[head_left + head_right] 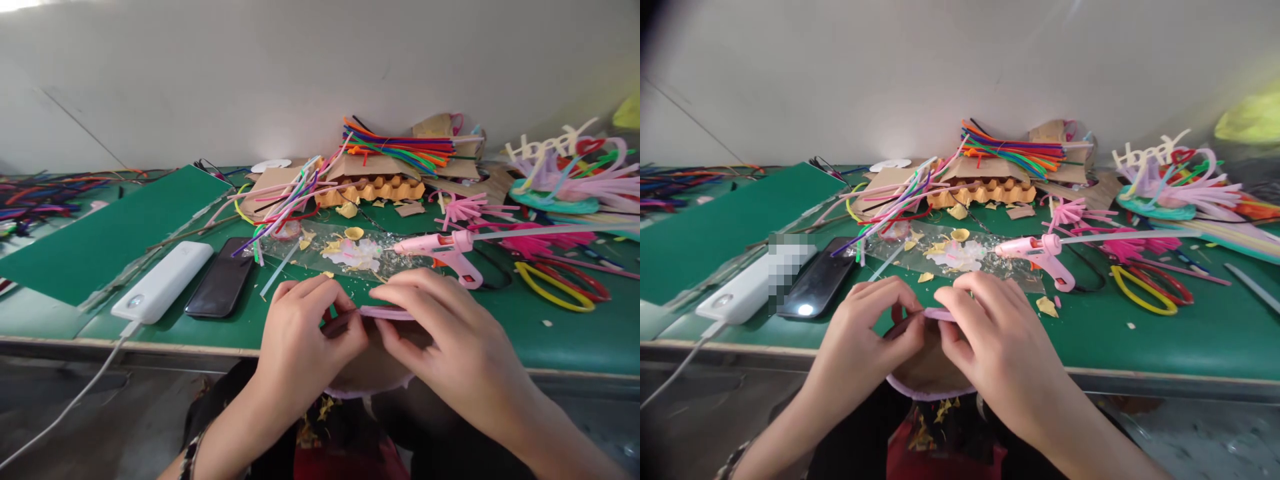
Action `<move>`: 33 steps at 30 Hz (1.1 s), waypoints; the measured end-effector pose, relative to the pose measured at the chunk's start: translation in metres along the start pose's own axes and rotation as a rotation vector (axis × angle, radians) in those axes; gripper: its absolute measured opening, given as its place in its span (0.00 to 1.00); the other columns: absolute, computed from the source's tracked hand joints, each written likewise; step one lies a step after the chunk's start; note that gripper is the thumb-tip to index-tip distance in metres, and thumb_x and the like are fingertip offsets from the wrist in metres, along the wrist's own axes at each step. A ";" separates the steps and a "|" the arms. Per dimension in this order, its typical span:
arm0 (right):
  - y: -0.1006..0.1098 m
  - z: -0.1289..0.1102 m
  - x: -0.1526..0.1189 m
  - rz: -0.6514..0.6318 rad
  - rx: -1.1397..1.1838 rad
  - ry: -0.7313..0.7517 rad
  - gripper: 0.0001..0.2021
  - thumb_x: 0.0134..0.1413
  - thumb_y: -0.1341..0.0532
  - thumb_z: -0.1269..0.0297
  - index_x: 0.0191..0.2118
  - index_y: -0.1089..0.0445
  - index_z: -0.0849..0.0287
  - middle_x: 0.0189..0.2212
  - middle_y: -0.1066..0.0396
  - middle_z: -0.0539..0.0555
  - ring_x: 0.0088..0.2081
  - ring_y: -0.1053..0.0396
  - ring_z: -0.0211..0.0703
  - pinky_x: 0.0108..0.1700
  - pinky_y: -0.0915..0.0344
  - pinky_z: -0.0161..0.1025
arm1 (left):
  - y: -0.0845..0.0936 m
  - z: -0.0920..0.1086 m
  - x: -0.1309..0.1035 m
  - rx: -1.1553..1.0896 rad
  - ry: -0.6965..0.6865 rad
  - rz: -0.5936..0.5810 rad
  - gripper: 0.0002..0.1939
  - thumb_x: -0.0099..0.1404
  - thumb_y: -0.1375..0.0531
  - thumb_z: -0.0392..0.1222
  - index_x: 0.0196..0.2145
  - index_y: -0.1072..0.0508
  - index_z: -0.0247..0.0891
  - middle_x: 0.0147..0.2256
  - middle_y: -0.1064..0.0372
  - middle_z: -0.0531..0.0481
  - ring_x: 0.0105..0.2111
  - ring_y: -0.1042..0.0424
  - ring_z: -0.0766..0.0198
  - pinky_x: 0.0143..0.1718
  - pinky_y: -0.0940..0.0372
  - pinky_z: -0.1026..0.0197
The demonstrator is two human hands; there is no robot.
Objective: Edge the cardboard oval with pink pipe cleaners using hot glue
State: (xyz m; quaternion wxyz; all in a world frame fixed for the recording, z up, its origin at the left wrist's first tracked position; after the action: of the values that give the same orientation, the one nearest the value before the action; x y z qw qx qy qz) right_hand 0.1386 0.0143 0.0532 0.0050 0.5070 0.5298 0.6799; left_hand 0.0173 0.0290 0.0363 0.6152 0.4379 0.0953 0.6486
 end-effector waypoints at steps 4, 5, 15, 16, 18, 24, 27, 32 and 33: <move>0.006 -0.007 -0.004 0.051 -0.086 0.032 0.04 0.51 0.44 0.74 0.33 0.33 0.61 0.31 0.32 0.54 0.34 0.33 0.38 0.37 0.39 0.36 | 0.002 -0.002 0.001 -0.045 0.013 0.013 0.06 0.50 0.47 0.30 0.18 0.40 0.36 0.18 0.42 0.59 0.21 0.42 0.72 0.28 0.48 0.64; 0.006 -0.009 -0.005 0.056 -0.084 0.036 0.04 0.52 0.44 0.74 0.33 0.34 0.61 0.30 0.32 0.53 0.34 0.33 0.38 0.37 0.39 0.36 | 0.002 -0.002 0.001 -0.067 0.018 0.014 0.07 0.51 0.47 0.30 0.19 0.40 0.36 0.18 0.42 0.59 0.21 0.41 0.72 0.28 0.48 0.64; 0.010 -0.021 -0.008 0.074 -0.013 0.161 0.06 0.54 0.46 0.76 0.37 0.34 0.64 0.30 0.30 0.53 0.32 0.35 0.35 0.34 0.39 0.36 | 0.008 -0.002 0.001 -0.251 0.035 0.058 0.07 0.52 0.47 0.30 0.20 0.40 0.37 0.20 0.40 0.56 0.22 0.41 0.70 0.26 0.45 0.65; 0.009 -0.021 -0.008 0.068 -0.012 0.161 0.06 0.54 0.46 0.76 0.37 0.34 0.64 0.30 0.31 0.53 0.32 0.35 0.35 0.34 0.39 0.36 | 0.009 -0.003 0.001 -0.254 0.032 0.069 0.07 0.52 0.47 0.30 0.20 0.40 0.37 0.20 0.40 0.56 0.22 0.41 0.70 0.26 0.45 0.65; 0.006 -0.020 -0.009 0.069 -0.011 0.158 0.06 0.54 0.46 0.75 0.36 0.34 0.63 0.30 0.31 0.53 0.31 0.36 0.35 0.34 0.40 0.36 | 0.011 -0.002 0.000 -0.258 0.024 0.088 0.07 0.52 0.47 0.30 0.20 0.40 0.37 0.20 0.40 0.56 0.22 0.41 0.70 0.25 0.45 0.66; 0.003 -0.009 -0.008 0.113 0.031 0.064 0.04 0.51 0.42 0.73 0.33 0.33 0.59 0.32 0.34 0.52 0.31 0.37 0.34 0.32 0.40 0.34 | 0.012 -0.002 0.000 -0.336 0.033 0.090 0.07 0.51 0.47 0.28 0.21 0.40 0.37 0.21 0.41 0.57 0.23 0.40 0.71 0.25 0.44 0.69; 0.006 -0.003 -0.004 0.139 0.066 -0.022 0.03 0.50 0.42 0.72 0.29 0.35 0.58 0.30 0.37 0.51 0.30 0.37 0.33 0.31 0.40 0.33 | 0.010 -0.005 -0.001 -0.389 0.053 0.094 0.07 0.52 0.47 0.28 0.22 0.40 0.38 0.22 0.41 0.57 0.24 0.40 0.72 0.26 0.44 0.69; 0.007 0.003 0.003 0.154 0.088 -0.097 0.06 0.49 0.42 0.73 0.25 0.37 0.59 0.25 0.37 0.50 0.28 0.37 0.33 0.29 0.39 0.33 | 0.006 -0.007 -0.002 -0.422 0.083 0.086 0.07 0.52 0.47 0.29 0.22 0.40 0.38 0.22 0.41 0.57 0.24 0.40 0.71 0.25 0.43 0.68; 0.007 0.004 0.003 0.158 0.089 -0.104 0.06 0.49 0.42 0.73 0.25 0.38 0.59 0.25 0.37 0.50 0.28 0.37 0.33 0.29 0.39 0.33 | 0.006 -0.006 -0.002 -0.418 0.086 0.084 0.07 0.52 0.47 0.29 0.22 0.40 0.38 0.22 0.41 0.57 0.24 0.40 0.71 0.25 0.43 0.68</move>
State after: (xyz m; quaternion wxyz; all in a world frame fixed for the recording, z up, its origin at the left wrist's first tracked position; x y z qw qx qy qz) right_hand 0.1437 0.0161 0.0597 -0.0435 0.5817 0.5166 0.6268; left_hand 0.0084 0.0284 0.0357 0.6606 0.2761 -0.0335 0.6973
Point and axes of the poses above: each hand's wrist, its own x-axis towards the middle knuckle, its own y-axis out of the back of the hand, z = x × y, the point moved 6 cm from there along x, towards the middle knuckle
